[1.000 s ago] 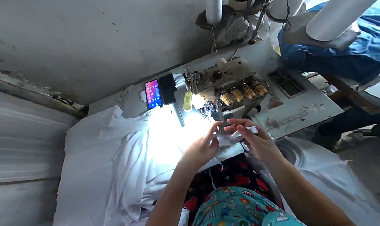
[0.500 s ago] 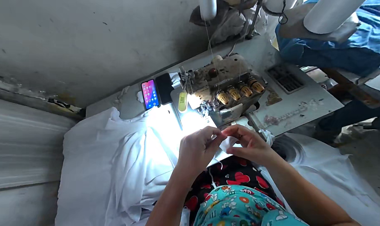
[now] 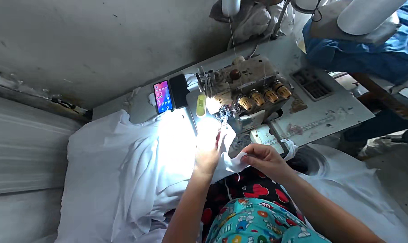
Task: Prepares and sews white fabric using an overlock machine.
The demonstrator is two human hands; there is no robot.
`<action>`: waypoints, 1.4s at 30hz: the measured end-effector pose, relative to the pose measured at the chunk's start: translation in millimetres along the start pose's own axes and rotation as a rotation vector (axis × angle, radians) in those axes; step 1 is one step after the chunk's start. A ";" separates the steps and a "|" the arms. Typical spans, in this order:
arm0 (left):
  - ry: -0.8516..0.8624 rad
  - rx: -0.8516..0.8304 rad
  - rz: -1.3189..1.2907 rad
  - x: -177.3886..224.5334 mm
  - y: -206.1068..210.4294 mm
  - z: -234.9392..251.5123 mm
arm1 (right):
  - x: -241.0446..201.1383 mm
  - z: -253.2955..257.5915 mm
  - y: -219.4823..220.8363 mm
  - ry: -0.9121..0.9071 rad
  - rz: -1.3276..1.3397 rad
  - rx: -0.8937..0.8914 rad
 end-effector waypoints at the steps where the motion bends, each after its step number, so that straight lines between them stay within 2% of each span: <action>1: 0.022 0.029 -0.019 0.9 0.1 -2.1 | -0.4 -1.6 1.3 0.006 -0.011 -0.008; 3: 0.017 0.040 -0.064 1.7 -5.3 -6.4 | 0.0 -4.7 3.8 0.004 -0.027 -0.050; 5: -0.072 -0.011 -0.172 3.0 -15.5 -8.5 | 2.1 -5.3 8.8 -0.039 -0.020 -0.119; 10: -0.381 -0.185 -0.593 13.9 -44.6 -13.9 | 1.9 1.2 28.3 -0.323 -0.123 -0.282; 13: -0.496 -0.304 -0.826 20.4 -54.6 -18.2 | 0.1 8.2 36.3 -0.405 -0.179 -0.232; 15: -0.525 -0.298 -0.885 22.8 -55.7 -20.9 | 1.9 12.8 37.1 -0.383 -0.198 -0.126; 20: -0.520 -0.197 -0.918 25.5 -50.8 -25.4 | 4.5 14.8 35.5 -0.296 -0.195 0.030; 24: -0.503 -0.223 -1.000 27.8 -50.5 -30.1 | 16.0 18.0 29.7 -0.231 -0.190 0.135; 30: -0.290 -0.233 -0.985 23.2 -47.7 -42.7 | 20.9 20.7 27.5 -0.130 -0.103 0.126; 33: -0.203 -0.167 -0.836 21.5 -44.4 -45.6 | 21.2 19.0 27.7 -0.090 -0.069 0.099; 36: -0.226 -0.178 -0.728 15.2 -44.8 -44.8 | 19.6 15.8 26.9 -0.089 -0.020 0.060; 40: -0.284 -0.308 -0.771 12.3 -50.1 -41.3 | 14.4 13.5 27.3 -0.139 -0.083 0.075; 42: -0.326 -0.293 -0.808 13.3 -52.6 -38.7 | 14.7 14.4 27.0 -0.162 -0.126 0.090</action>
Point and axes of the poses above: each hand's wrist, its own z-axis towards the middle knuckle, its own y-axis out of the palm, x = y × z, the point moved 2 cm from there along z, towards the middle knuckle, and after that the axes turned 2 degrees about z, right-handed, at the moved point
